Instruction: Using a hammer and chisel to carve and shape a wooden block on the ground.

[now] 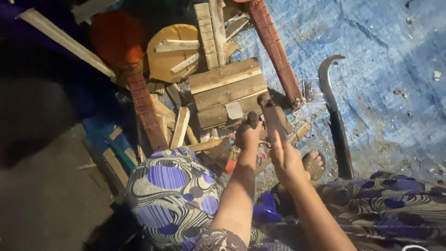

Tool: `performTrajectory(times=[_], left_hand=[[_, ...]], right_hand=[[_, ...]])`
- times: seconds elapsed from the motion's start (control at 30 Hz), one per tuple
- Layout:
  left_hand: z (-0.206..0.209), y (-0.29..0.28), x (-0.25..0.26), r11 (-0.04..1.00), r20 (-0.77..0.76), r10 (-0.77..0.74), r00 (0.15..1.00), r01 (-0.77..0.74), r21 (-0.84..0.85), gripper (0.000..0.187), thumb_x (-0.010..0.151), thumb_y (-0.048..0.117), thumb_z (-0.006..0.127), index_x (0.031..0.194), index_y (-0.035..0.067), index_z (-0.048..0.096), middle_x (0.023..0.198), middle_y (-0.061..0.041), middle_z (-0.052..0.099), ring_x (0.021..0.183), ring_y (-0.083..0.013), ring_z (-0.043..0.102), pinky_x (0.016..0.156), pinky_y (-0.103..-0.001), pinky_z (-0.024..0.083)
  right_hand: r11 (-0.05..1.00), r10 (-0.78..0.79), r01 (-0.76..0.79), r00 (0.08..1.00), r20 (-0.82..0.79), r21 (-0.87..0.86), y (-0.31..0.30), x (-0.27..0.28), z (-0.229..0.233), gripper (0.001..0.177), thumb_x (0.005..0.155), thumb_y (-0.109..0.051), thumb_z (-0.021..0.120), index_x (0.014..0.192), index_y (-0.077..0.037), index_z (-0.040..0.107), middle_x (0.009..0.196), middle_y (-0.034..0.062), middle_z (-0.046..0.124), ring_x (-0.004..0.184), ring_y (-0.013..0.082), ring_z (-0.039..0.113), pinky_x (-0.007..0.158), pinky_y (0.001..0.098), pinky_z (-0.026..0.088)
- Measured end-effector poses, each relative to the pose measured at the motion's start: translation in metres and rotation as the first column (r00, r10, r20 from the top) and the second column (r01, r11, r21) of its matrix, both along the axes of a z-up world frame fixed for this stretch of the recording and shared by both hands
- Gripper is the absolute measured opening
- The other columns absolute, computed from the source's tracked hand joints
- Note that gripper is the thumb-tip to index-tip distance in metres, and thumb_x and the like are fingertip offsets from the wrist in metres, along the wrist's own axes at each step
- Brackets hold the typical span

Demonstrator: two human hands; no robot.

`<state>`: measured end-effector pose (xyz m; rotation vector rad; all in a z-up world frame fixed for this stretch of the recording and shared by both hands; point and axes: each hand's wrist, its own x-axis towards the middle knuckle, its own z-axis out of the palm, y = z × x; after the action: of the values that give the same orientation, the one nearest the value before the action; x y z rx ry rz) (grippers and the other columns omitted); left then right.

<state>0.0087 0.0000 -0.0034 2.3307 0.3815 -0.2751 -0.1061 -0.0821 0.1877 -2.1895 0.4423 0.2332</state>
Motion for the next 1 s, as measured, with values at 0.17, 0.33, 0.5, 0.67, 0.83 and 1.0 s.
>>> performTrajectory(times=[0.17, 0.33, 0.5, 0.67, 0.83, 1.0], left_hand=[[0.011, 0.000, -0.008, 1.000, 0.014, 0.013, 1.000, -0.013, -0.002, 0.042, 0.082, 0.048, 0.077, 0.101, 0.011, 0.073, 0.086, -0.011, 0.077, 0.088, -0.0336, 0.078, 0.075, -0.050, 0.063], [0.012, 0.003, -0.010, 0.993, -0.021, 0.063, 0.998, -0.064, -0.100, 0.031, 0.090, 0.039, 0.071, 0.101, 0.010, 0.073, 0.088, -0.011, 0.077, 0.092, -0.0346, 0.077, 0.082, -0.052, 0.062], [0.031, 0.014, -0.002, 0.969, -0.043, 0.138, 0.990, -0.144, -0.200, 0.030, 0.084, 0.040, 0.078, 0.097, 0.014, 0.073, 0.086, -0.007, 0.078, 0.092, -0.0317, 0.078, 0.081, -0.051, 0.062], [-0.028, 0.010, 0.007, 0.970, -0.225, 0.166, 0.960, -0.201, -0.141, 0.045, 0.081, 0.050, 0.076, 0.118, 0.025, 0.071, 0.104, 0.003, 0.077, 0.109, -0.0308, 0.073, 0.096, -0.058, 0.053], [0.008, 0.016, -0.002, 0.958, -0.115, 0.162, 0.980, -0.184, -0.220, 0.035, 0.084, 0.039, 0.080, 0.111, 0.018, 0.073, 0.100, -0.005, 0.078, 0.104, -0.0337, 0.074, 0.092, -0.057, 0.058], [0.026, 0.024, 0.000, 0.934, -0.114, 0.204, 0.972, -0.228, -0.277, 0.035, 0.084, 0.036, 0.081, 0.108, 0.013, 0.071, 0.098, -0.009, 0.077, 0.101, -0.0342, 0.074, 0.088, -0.054, 0.060]], right_hand=[[0.908, -0.194, 0.030, 0.914, 0.357, 0.419, -0.004, -0.014, -0.022, 0.029, 0.102, -0.013, 0.047, 0.120, 0.002, 0.063, 0.107, 0.0139, 0.074, 0.073, 0.0173, 0.069, 0.054, 0.0252, 0.052], [0.999, 0.046, -0.045, 0.998, -0.048, 0.012, -0.013, 0.010, -0.065, 0.055, 0.103, -0.062, 0.037, 0.118, -0.021, 0.071, 0.083, 0.0172, 0.075, 0.091, 0.0438, 0.071, 0.084, 0.0539, 0.052], [0.999, -0.013, 0.010, 0.997, 0.077, 0.040, -0.021, 0.023, -0.057, 0.045, 0.108, -0.051, 0.036, 0.115, -0.024, 0.072, 0.067, 0.0075, 0.069, 0.073, 0.0279, 0.071, 0.078, 0.0437, 0.055], [0.775, -0.196, 0.325, 0.939, -0.282, 0.542, -0.036, 0.037, -0.102, 0.065, 0.106, -0.057, 0.044, 0.115, 0.005, 0.062, 0.056, 0.0184, 0.056, 0.041, 0.0286, 0.056, 0.040, 0.0415, 0.049], [0.898, -0.230, 0.387, 0.819, -0.526, 0.210, -0.033, 0.021, -0.157, 0.063, 0.100, -0.057, 0.047, 0.113, -0.003, 0.077, 0.097, 0.0284, 0.067, 0.090, 0.0389, 0.066, 0.081, 0.0505, 0.051], [0.927, -0.229, 0.347, 0.823, -0.520, 0.142, -0.012, 0.019, -0.104, 0.064, 0.103, -0.048, 0.045, 0.115, 0.007, 0.075, 0.106, 0.0319, 0.072, 0.099, 0.0429, 0.071, 0.087, 0.0550, 0.054]])
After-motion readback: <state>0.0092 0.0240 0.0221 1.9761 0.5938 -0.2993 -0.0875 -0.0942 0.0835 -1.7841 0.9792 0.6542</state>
